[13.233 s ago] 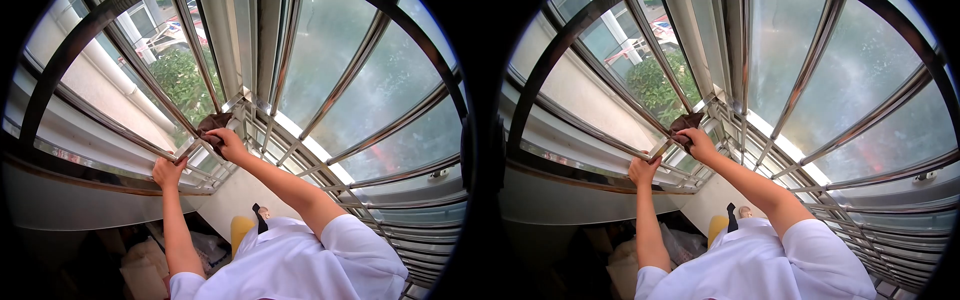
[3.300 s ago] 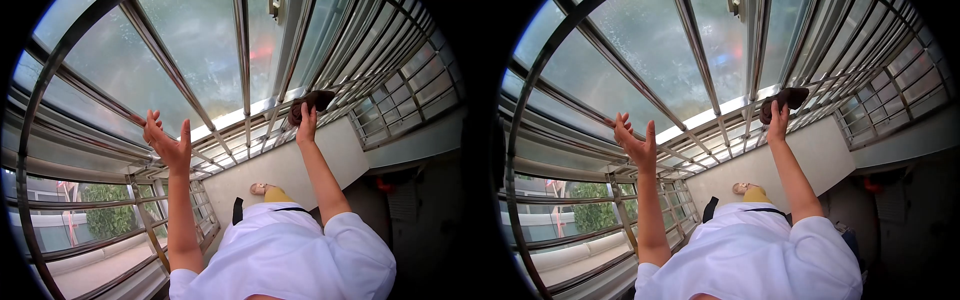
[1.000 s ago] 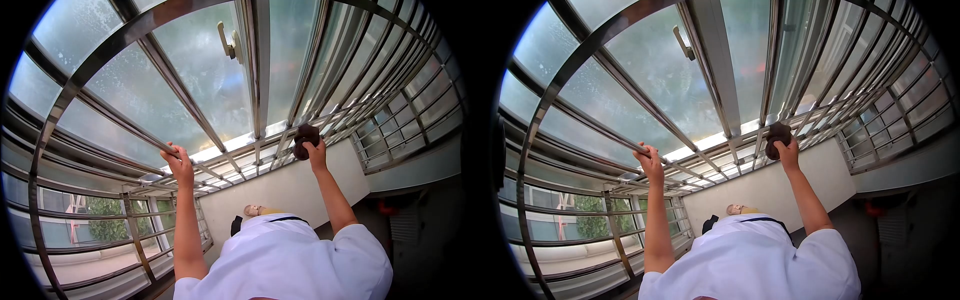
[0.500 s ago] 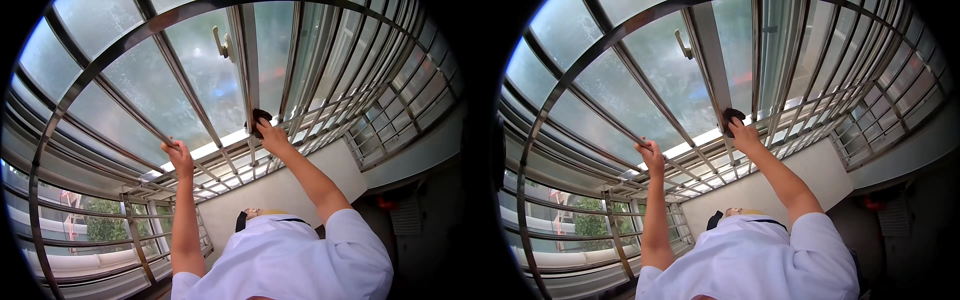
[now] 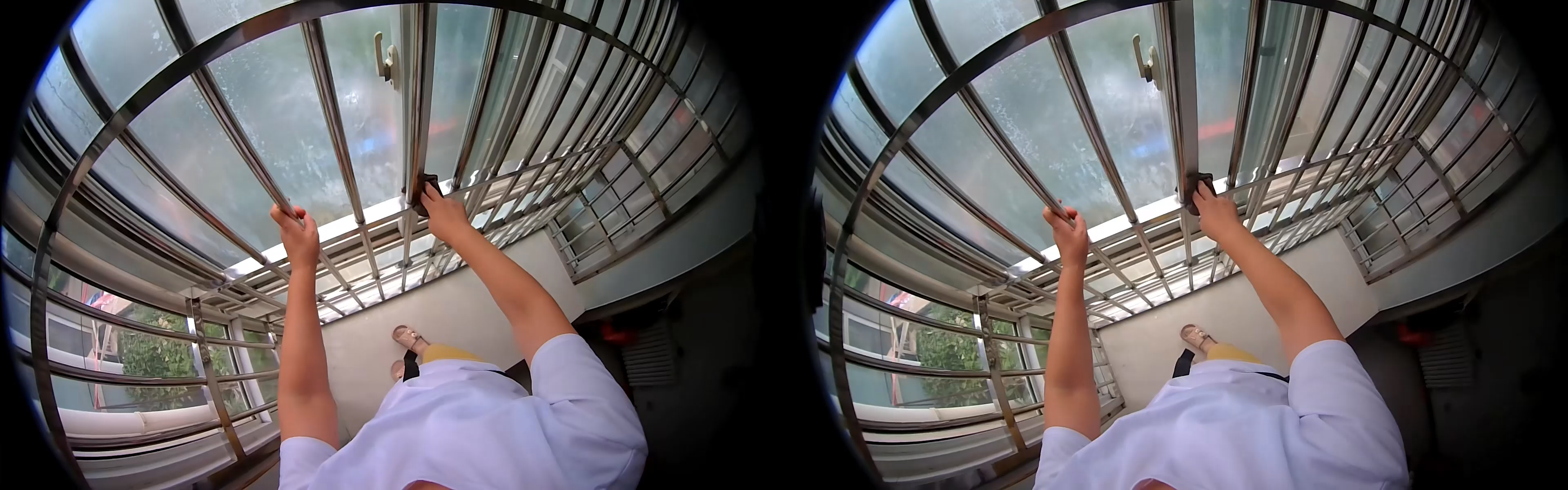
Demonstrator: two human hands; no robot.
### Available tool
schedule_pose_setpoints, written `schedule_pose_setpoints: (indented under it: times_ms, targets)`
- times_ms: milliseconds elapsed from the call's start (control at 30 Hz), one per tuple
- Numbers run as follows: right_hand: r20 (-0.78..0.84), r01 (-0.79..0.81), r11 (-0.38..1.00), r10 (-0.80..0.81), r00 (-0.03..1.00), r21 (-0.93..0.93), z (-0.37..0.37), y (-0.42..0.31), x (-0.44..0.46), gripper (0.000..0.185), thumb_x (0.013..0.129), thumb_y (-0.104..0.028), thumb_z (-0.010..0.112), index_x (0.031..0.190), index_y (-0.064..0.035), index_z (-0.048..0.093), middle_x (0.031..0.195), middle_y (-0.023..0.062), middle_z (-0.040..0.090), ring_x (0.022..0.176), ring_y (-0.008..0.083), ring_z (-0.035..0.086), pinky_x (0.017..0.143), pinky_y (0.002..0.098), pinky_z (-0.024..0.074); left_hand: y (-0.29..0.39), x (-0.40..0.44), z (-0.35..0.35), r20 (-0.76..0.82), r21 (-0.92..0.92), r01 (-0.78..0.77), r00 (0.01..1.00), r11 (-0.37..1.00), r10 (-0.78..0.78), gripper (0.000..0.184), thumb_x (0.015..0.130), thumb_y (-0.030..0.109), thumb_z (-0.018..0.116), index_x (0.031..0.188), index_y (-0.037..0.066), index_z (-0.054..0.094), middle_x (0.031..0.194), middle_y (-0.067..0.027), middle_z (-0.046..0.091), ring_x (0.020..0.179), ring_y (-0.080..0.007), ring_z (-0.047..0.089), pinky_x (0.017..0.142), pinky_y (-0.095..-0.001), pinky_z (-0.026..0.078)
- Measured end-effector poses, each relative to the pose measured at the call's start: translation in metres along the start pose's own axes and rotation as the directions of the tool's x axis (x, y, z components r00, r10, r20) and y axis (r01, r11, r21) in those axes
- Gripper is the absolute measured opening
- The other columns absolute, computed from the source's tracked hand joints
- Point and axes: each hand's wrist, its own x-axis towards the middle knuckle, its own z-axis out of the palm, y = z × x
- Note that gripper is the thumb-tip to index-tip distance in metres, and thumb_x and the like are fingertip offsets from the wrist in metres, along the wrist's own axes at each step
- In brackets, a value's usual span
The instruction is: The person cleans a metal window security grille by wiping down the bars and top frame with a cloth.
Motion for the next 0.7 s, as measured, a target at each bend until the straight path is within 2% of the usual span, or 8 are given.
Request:
schedule_pose_setpoints:
  times_ms: [100,233,300,367,433,500,600,700]
  targets:
    - [0.145,0.102,0.993,-0.109,0.983,0.060,-0.020,0.003,-0.036,0.036,0.075,-0.007,0.054,0.110,-0.0122,0.059,0.118,0.0078,0.056,0.088,0.0311,0.064,0.071,0.0429,0.0523,-0.009,-0.002,-0.001,-0.021,0.006,-0.036,0.999,0.999,0.036,0.047,0.082,0.000,0.055,0.123,0.008,0.034,0.089,-0.0068,0.053,0.078,-0.0186,0.055,0.074,-0.0313,0.046]
    - [0.208,-0.255,0.828,0.171,0.963,0.499,0.035,0.023,-0.122,0.036,0.072,-0.009,0.057,0.108,-0.0075,0.061,0.104,0.0097,0.064,0.085,0.0287,0.065,0.074,0.0366,0.0532,-0.006,-0.004,-0.005,0.020,-0.019,-0.062,0.998,0.998,0.063,0.049,0.083,0.001,0.057,0.126,0.009,0.035,0.095,-0.0071,0.054,0.086,-0.0184,0.057,0.076,-0.0320,0.048]
    - [0.591,-0.688,0.145,0.407,0.697,0.711,0.061,0.036,-0.160,0.028,0.075,-0.011,0.058,0.103,-0.0046,0.062,0.092,0.0070,0.065,0.081,0.0216,0.065,0.071,0.0323,0.0538,0.007,-0.008,-0.011,0.067,-0.083,0.021,0.998,0.996,-0.015,0.050,0.082,0.001,0.057,0.127,0.005,0.035,0.102,-0.0120,0.054,0.097,-0.0258,0.057,0.089,-0.0373,0.043]
    - [0.769,-0.695,-0.358,0.442,0.462,0.623,0.030,0.034,-0.177,0.026,0.080,-0.013,0.058,0.104,-0.0042,0.062,0.092,0.0048,0.064,0.082,0.0157,0.064,0.070,0.0283,0.0532,0.009,-0.025,-0.008,-0.057,0.028,0.026,0.998,0.999,-0.025,0.059,0.081,0.004,0.059,0.135,0.004,0.035,0.120,-0.0157,0.047,0.111,-0.0286,0.050,0.096,-0.0392,0.040]
    - [0.747,-0.612,-0.436,0.465,0.475,0.660,0.031,0.059,-0.181,0.022,0.081,-0.011,0.057,0.103,-0.0066,0.062,0.091,0.0042,0.064,0.080,0.0149,0.064,0.068,0.0266,0.0530,0.011,-0.058,-0.009,-0.197,0.310,-0.032,0.975,0.950,0.097,0.056,0.077,0.000,0.055,0.132,0.001,0.041,0.124,-0.0160,0.044,0.113,-0.0304,0.046,0.094,-0.0393,0.037]
    - [0.521,-0.382,-0.357,0.637,0.569,0.853,0.013,0.086,-0.160,0.026,0.083,-0.008,0.057,0.108,-0.0047,0.060,0.095,0.0048,0.063,0.086,0.0155,0.063,0.074,0.0272,0.0522,0.043,-0.092,0.003,-0.217,0.280,-0.031,0.972,0.959,0.095,0.051,0.076,-0.003,0.053,0.127,0.000,0.045,0.122,-0.0142,0.047,0.110,-0.0276,0.047,0.084,-0.0369,0.039]
    - [0.021,-0.123,0.080,0.753,0.658,0.989,0.000,0.134,-0.106,0.038,0.085,-0.009,0.055,0.122,-0.0023,0.054,0.115,0.0082,0.057,0.099,0.0198,0.060,0.087,0.0303,0.0478,0.075,-0.125,0.048,0.095,0.114,-0.198,0.978,0.974,0.188,0.039,0.076,-0.005,0.056,0.113,0.003,0.054,0.113,-0.0138,0.053,0.103,-0.0272,0.052,0.080,-0.0358,0.044]
    - [-0.343,-0.220,0.822,0.441,0.829,0.526,-0.026,0.172,-0.038,0.050,0.081,-0.011,0.053,0.130,-0.0029,0.049,0.141,0.0105,0.043,0.107,0.0320,0.059,0.092,0.0396,0.0468,0.122,-0.106,0.121,0.418,0.036,-0.465,0.811,0.885,0.409,0.042,0.076,-0.002,0.062,0.116,0.005,0.054,0.115,-0.0146,0.055,0.110,-0.0329,0.052,0.091,-0.0416,0.045]
